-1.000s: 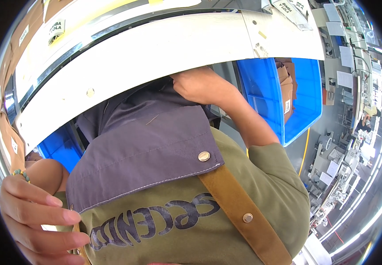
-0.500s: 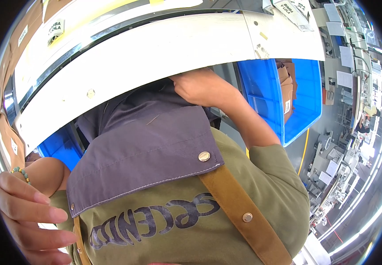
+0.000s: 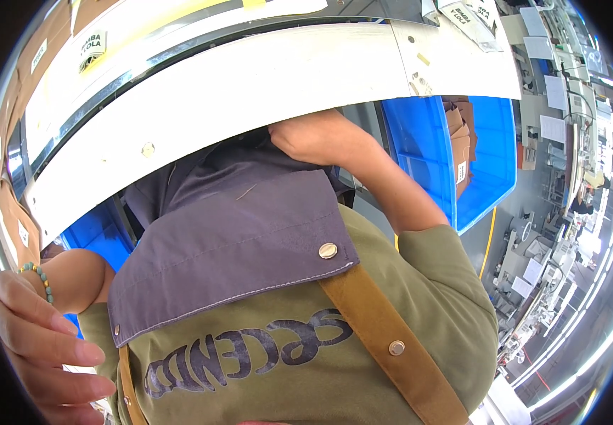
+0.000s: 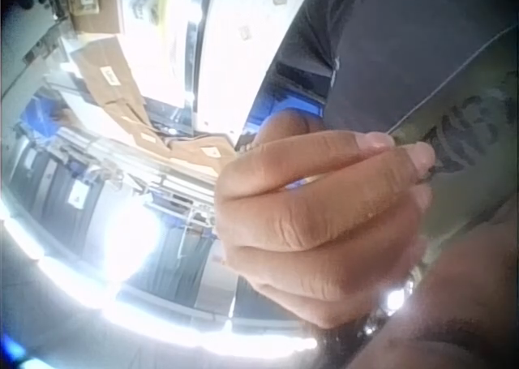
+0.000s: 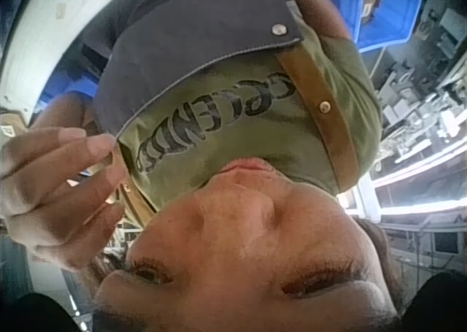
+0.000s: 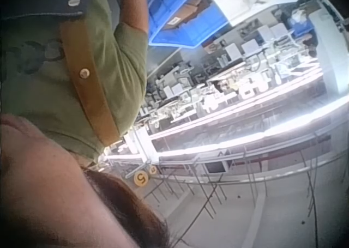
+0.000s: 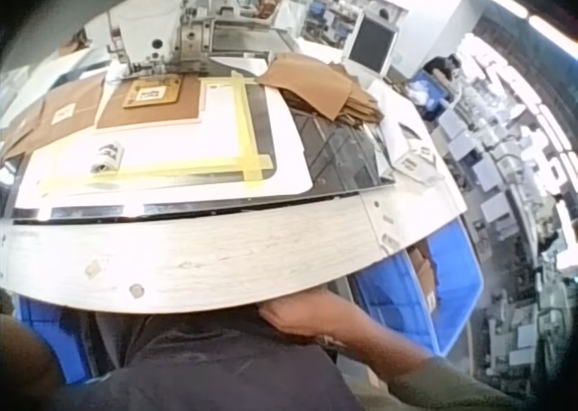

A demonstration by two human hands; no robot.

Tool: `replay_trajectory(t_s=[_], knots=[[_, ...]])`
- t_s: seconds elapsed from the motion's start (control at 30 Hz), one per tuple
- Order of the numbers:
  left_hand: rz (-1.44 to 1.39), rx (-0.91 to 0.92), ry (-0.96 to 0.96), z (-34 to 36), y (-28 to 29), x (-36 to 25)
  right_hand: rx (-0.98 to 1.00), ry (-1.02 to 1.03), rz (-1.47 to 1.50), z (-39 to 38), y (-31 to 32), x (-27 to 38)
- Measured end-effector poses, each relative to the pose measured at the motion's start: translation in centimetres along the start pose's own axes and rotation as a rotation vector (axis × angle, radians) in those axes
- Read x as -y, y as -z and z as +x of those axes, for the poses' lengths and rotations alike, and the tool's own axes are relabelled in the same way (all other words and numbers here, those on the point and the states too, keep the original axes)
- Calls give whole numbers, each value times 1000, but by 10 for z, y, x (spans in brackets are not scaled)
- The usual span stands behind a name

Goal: Positioning and sewing brand labels onto leather pattern pieces using a programmable sewing machine.

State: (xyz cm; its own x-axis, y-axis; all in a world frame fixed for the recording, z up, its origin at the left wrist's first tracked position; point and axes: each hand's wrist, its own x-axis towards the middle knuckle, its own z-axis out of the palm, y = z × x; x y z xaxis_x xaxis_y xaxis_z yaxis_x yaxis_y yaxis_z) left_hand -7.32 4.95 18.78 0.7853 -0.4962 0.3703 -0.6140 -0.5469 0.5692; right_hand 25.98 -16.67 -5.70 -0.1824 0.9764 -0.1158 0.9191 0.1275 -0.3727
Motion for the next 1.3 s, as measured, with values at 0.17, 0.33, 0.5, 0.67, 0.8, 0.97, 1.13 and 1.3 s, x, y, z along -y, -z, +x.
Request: replay_trajectory(t_s=[0.17,0.33,0.5,0.67,0.8,0.97,1.13,1.3], knots=[[-14,16,-30,-3,0,4,119,-130,198,8,14,20],[-37,27,16,-4,0,-2,154,-85,274,13,12,24],[-64,35,46,-2,-3,-4,139,-86,312,9,7,24],[-84,36,72,13,-4,5,170,-122,297,12,9,25],[-97,35,86,0,-3,7,145,-202,309,7,13,21],[-108,31,103,-17,-2,1,106,-198,287,-3,10,15],[-129,27,114,-19,-5,10,92,-215,323,-6,11,14],[-142,33,122,-29,-1,12,82,-232,324,-3,11,15]])
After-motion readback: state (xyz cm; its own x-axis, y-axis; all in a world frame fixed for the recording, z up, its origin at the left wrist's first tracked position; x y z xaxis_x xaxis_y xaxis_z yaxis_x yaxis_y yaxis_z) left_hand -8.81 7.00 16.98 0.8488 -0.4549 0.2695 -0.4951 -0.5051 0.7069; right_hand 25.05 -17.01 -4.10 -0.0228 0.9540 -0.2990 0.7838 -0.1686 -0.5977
